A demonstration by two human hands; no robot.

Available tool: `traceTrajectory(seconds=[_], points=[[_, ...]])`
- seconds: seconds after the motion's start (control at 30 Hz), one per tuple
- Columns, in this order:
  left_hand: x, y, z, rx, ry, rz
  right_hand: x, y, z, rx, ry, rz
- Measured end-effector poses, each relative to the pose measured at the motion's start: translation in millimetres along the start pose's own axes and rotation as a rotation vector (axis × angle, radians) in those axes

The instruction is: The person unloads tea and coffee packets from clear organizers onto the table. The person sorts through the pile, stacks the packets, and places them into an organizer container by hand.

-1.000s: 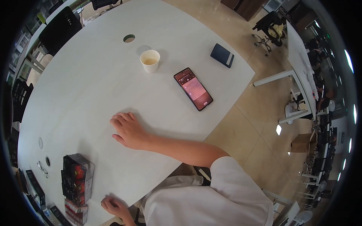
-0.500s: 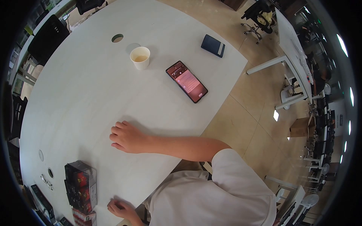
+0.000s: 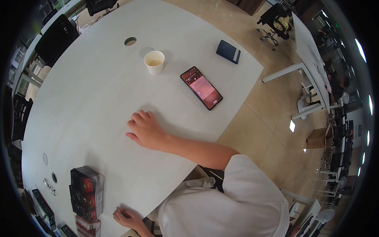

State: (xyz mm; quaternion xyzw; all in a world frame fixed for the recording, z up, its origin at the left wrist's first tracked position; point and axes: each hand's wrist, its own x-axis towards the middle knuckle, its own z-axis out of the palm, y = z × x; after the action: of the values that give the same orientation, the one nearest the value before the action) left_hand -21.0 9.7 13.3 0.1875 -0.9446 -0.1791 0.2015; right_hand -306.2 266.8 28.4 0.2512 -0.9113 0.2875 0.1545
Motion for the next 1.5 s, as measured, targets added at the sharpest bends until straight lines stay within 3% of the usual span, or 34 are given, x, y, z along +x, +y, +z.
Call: traceTrajectory(seconds=[0.13, 0.33, 0.7, 0.83, 1.07, 1.5], points=[[-0.5, -1.2, 0.2, -0.012, 0.011, -0.001, -3.2, -6.0, 7.7, 0.008, -0.055, -0.047], [0.2, -2.6, 1.0, -0.009, 0.022, 0.007, -8.1, -30.8, 25.8, 0.193, -0.25, -0.28], [13.3, 20.3, 3.5, -0.024, -0.076, 0.042, 4.0, -25.7, 24.9, 0.148, -0.051, -0.003], [20.1, 43.1, 9.7, -0.148, -0.23, 0.081, 5.8, -28.6, 25.1, 0.096, -0.018, 0.061], [35.7, 84.6, 14.9, -0.285, -0.427, 0.332, 2.7, -29.5, 26.0, 0.05, 0.002, 0.035], [38.1, 82.3, 19.5, -0.281, -0.431, 0.361, -1.6, -28.4, 25.2, 0.051, -0.02, 0.043]])
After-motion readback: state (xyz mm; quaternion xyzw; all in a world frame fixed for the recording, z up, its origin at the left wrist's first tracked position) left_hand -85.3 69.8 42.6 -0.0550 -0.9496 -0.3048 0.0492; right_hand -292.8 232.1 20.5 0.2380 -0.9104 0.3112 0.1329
